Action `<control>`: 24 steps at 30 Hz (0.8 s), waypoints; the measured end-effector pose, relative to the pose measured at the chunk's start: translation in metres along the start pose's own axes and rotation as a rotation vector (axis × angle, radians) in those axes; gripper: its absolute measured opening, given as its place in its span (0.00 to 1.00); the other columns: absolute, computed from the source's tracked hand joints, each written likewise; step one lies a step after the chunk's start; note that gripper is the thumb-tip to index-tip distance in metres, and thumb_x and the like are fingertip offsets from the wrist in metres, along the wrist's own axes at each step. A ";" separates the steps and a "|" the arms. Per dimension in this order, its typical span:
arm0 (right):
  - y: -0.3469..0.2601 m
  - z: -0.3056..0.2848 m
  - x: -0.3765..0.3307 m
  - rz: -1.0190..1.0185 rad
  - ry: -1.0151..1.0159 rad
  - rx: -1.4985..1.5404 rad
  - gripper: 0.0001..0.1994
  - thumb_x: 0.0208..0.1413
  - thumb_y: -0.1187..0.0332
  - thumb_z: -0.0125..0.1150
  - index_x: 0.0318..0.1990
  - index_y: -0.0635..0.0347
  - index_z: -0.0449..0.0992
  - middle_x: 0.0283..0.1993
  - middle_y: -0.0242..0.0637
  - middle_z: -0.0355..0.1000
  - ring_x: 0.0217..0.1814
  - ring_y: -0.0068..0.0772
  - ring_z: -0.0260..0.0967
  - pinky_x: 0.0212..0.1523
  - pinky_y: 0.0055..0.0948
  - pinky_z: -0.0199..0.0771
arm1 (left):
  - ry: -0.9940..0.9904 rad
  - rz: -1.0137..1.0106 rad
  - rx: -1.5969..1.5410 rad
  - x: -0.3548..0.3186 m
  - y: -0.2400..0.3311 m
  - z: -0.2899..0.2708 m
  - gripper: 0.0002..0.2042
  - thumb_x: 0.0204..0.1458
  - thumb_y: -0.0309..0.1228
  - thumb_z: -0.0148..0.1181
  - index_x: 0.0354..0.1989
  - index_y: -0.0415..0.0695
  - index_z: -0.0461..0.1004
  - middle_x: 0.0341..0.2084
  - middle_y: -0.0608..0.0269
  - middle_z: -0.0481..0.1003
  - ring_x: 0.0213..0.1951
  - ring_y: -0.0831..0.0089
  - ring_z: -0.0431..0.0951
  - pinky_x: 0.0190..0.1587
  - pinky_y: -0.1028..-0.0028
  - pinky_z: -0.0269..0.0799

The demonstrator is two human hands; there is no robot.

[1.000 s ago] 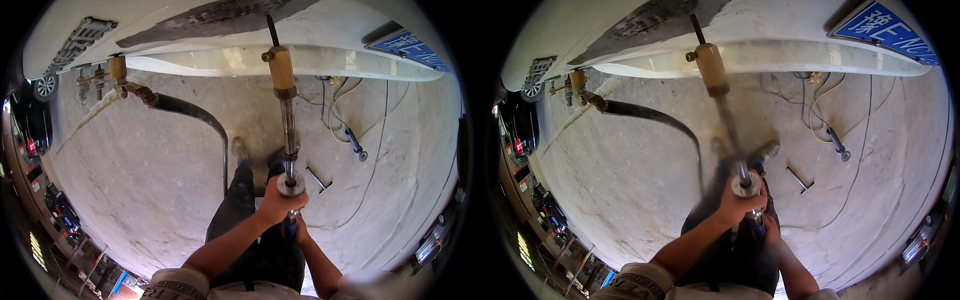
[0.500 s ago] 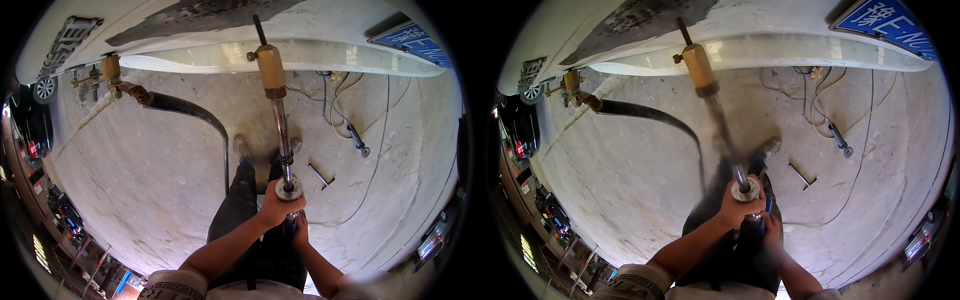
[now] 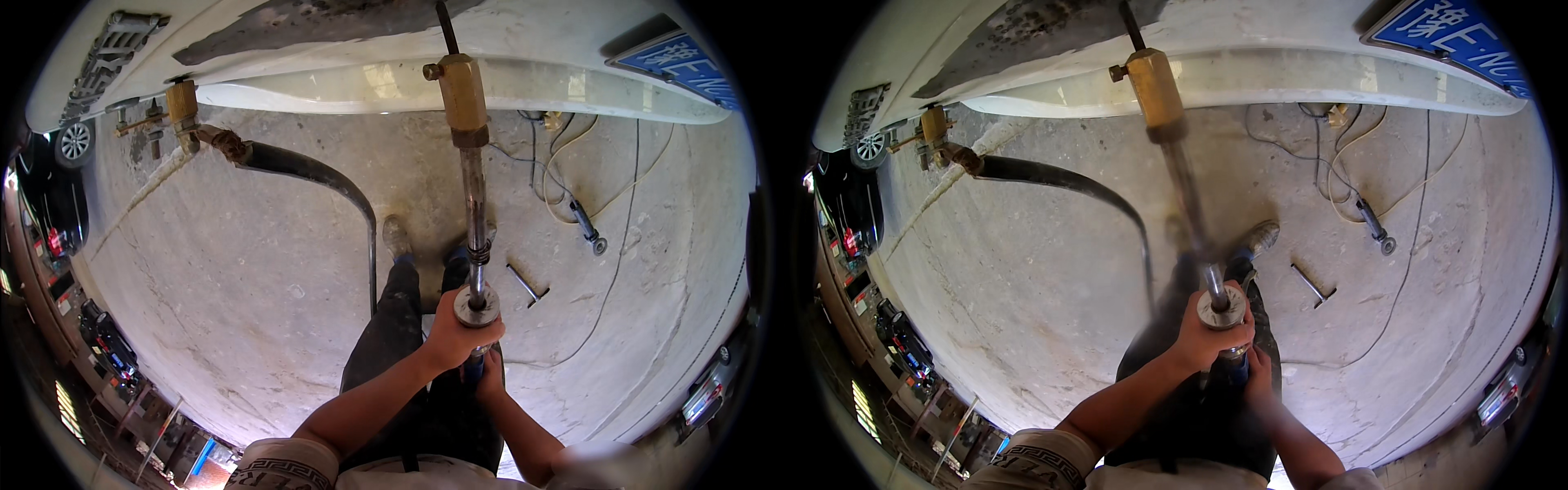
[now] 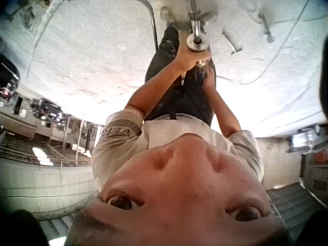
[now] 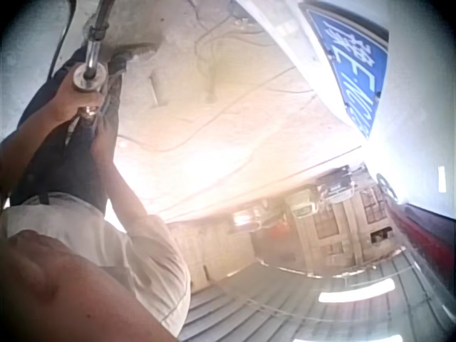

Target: The person uses a welding torch to heat and repair a damaged section on the rear bumper of a white car. The operator holds the torch steadily against the metal surface, generating sparks as the repair progresses.

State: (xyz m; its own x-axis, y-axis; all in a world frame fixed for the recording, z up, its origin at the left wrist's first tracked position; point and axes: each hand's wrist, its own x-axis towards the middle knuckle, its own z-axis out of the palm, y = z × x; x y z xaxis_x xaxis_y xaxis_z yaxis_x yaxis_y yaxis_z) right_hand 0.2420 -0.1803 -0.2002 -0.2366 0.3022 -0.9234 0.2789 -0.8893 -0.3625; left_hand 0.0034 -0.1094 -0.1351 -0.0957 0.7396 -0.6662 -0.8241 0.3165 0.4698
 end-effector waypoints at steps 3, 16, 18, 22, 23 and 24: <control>-0.006 0.003 0.000 0.031 -0.013 -0.004 0.24 0.65 0.45 0.44 0.38 0.60 0.71 0.25 0.36 0.71 0.21 0.30 0.70 0.21 0.27 0.69 | 0.004 0.014 0.002 0.000 0.001 0.000 0.09 0.45 0.20 0.66 0.31 0.41 0.71 0.24 0.69 0.74 0.26 0.81 0.73 0.31 0.77 0.70; 0.003 -0.001 0.001 0.050 0.017 -0.016 0.23 0.65 0.46 0.45 0.40 0.60 0.70 0.26 0.37 0.72 0.21 0.31 0.71 0.21 0.28 0.70 | -0.002 -0.009 0.007 -0.001 0.001 -0.004 0.09 0.45 0.20 0.66 0.31 0.41 0.71 0.23 0.69 0.74 0.26 0.81 0.73 0.31 0.77 0.70; 0.003 -0.001 0.001 0.060 0.025 -0.017 0.23 0.65 0.46 0.45 0.40 0.60 0.70 0.26 0.37 0.72 0.21 0.31 0.71 0.21 0.28 0.70 | -0.005 -0.003 0.009 0.000 0.000 -0.004 0.09 0.45 0.20 0.66 0.31 0.42 0.71 0.23 0.69 0.74 0.26 0.82 0.73 0.31 0.77 0.70; 0.015 -0.006 0.005 0.049 0.025 -0.042 0.22 0.65 0.47 0.45 0.41 0.60 0.70 0.26 0.38 0.72 0.21 0.32 0.71 0.21 0.29 0.70 | 0.000 0.016 -0.001 0.000 0.004 -0.004 0.09 0.44 0.19 0.65 0.31 0.40 0.70 0.24 0.64 0.74 0.26 0.77 0.76 0.31 0.75 0.72; 0.016 -0.007 0.006 0.041 0.021 -0.054 0.22 0.65 0.47 0.45 0.41 0.60 0.70 0.26 0.38 0.72 0.21 0.32 0.70 0.21 0.29 0.70 | -0.004 0.033 0.002 0.002 0.007 -0.004 0.09 0.45 0.20 0.66 0.32 0.41 0.71 0.24 0.66 0.74 0.26 0.79 0.75 0.31 0.76 0.71; 0.017 -0.009 0.006 0.030 0.008 -0.074 0.22 0.65 0.47 0.45 0.41 0.60 0.70 0.26 0.38 0.72 0.21 0.32 0.71 0.21 0.29 0.70 | -0.008 0.049 0.004 0.004 0.011 -0.003 0.09 0.45 0.20 0.66 0.33 0.41 0.71 0.24 0.68 0.74 0.27 0.80 0.75 0.31 0.77 0.70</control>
State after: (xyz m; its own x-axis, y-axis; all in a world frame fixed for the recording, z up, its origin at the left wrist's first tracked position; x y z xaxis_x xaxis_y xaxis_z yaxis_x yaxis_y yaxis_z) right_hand 0.2534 -0.1902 -0.2131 -0.2196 0.2783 -0.9350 0.3539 -0.8704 -0.3422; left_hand -0.0074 -0.1046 -0.1340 -0.1321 0.7589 -0.6377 -0.8160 0.2820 0.5045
